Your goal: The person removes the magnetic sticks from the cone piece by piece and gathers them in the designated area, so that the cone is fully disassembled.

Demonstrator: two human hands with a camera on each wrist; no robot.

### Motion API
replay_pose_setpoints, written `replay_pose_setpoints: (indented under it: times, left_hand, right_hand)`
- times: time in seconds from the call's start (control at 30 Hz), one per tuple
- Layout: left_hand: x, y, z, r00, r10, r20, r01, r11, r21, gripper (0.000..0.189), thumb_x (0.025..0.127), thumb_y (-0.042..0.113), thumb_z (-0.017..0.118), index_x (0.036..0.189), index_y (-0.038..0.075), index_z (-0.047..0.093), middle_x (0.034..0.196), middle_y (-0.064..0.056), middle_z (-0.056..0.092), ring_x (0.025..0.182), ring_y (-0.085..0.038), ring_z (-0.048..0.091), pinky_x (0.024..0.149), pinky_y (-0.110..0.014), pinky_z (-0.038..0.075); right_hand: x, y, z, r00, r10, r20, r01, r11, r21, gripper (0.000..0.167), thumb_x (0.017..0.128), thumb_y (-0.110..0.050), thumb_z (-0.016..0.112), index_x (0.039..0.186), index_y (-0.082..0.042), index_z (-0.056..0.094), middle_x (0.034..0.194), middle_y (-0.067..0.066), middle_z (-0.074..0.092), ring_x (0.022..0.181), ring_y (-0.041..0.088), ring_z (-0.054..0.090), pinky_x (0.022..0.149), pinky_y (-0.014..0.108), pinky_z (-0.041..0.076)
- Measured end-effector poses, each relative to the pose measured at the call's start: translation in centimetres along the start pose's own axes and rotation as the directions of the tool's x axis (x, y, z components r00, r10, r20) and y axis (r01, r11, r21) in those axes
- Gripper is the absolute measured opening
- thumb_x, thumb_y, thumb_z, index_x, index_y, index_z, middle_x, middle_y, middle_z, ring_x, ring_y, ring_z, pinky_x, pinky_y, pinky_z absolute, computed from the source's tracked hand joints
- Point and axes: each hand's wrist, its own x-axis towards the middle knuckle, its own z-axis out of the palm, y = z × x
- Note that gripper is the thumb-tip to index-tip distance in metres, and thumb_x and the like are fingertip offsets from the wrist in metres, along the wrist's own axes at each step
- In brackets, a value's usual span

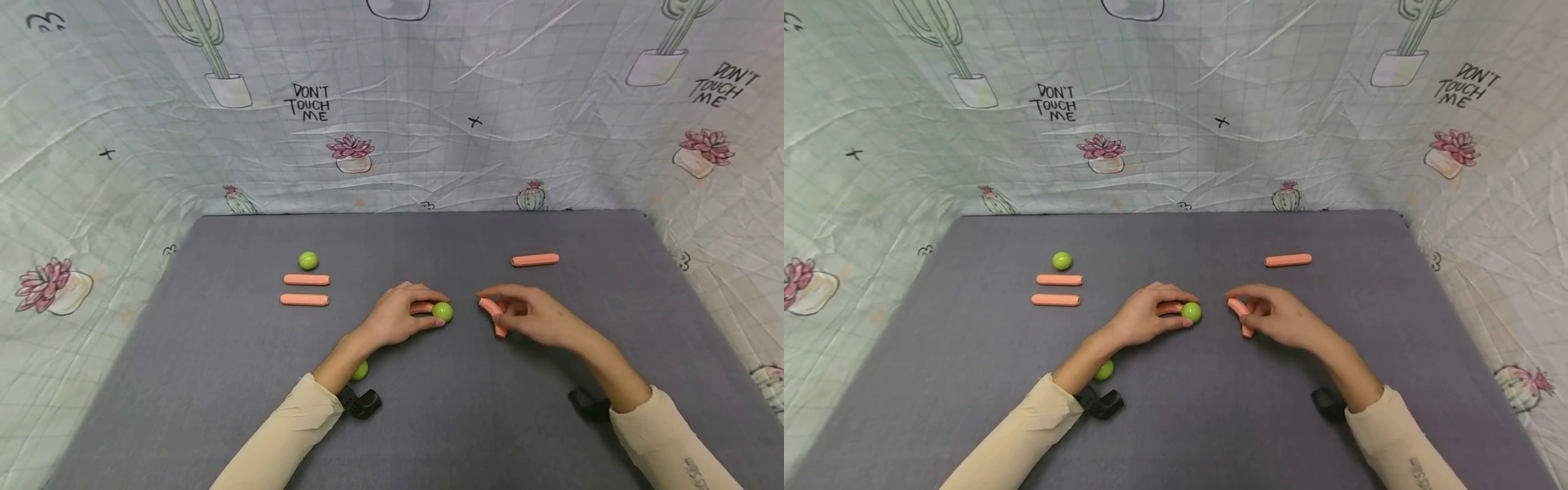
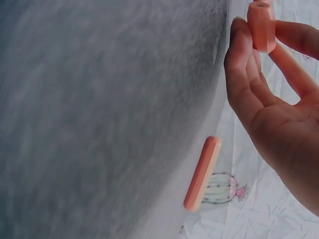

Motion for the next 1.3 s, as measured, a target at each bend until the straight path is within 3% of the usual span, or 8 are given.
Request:
replay_pose_setpoints:
  times: [0.6,0.87,1.17,1.3]
  left_hand:
    - [-0.1,-0.1,0.2,1.0,0.003,-0.007,-0.003,0.999,-0.036,0.041,0.09,0.033,0.083,0.129,0.028,0.074,0.116,0.01,0.074,0.101,-0.011,0.06,0.093,-0.032,0.047]
    - [-0.2,0.0,0.1,1.0,-0.016,-0.003,0.016,0.998,-0.057,0.041,0.09,0.034,0.083,0.129,0.029,0.074,0.116,0.011,0.073,0.104,-0.011,0.06,0.095,-0.033,0.047]
    - [-0.2,-0.2,0.3,1.0,0.002,-0.02,-0.003,0.999,-0.053,0.04,0.089,0.035,0.084,0.127,0.029,0.075,0.114,0.012,0.073,0.102,-0.01,0.06,0.093,-0.031,0.048]
    - [-0.1,-0.2,0.3,1.0,-0.005,-0.02,0.004,0.999,-0.054,0.04,0.088,0.035,0.084,0.127,0.029,0.076,0.113,0.012,0.074,0.102,-0.009,0.059,0.092,-0.031,0.048]
  right_hand:
    - [-1.9,1.7,-2.0,0.996,0.056,-0.067,-0.054,0.998,0.032,0.049,0.103,-0.014,0.066,0.15,-0.006,0.052,0.102,0.012,0.074,0.082,0.014,0.071,0.072,0.03,0.058]
    - [-2.6,2.3,-2.8,0.994,0.053,-0.092,-0.049,0.998,0.043,0.053,0.104,-0.013,0.065,0.154,-0.006,0.048,0.118,0.021,0.068,0.082,0.014,0.074,0.072,0.032,0.06]
    - [-3.7,3.4,-4.0,0.988,0.109,-0.113,-0.1,0.992,0.082,0.055,0.107,-0.019,0.061,0.158,-0.011,0.043,0.121,0.021,0.063,0.086,0.014,0.073,0.074,0.033,0.062]
    - [-4.0,3.9,-4.4,0.986,0.107,-0.126,-0.093,0.99,0.106,0.055,0.108,-0.018,0.058,0.159,-0.008,0.039,0.111,0.02,0.066,0.086,0.013,0.074,0.072,0.034,0.062]
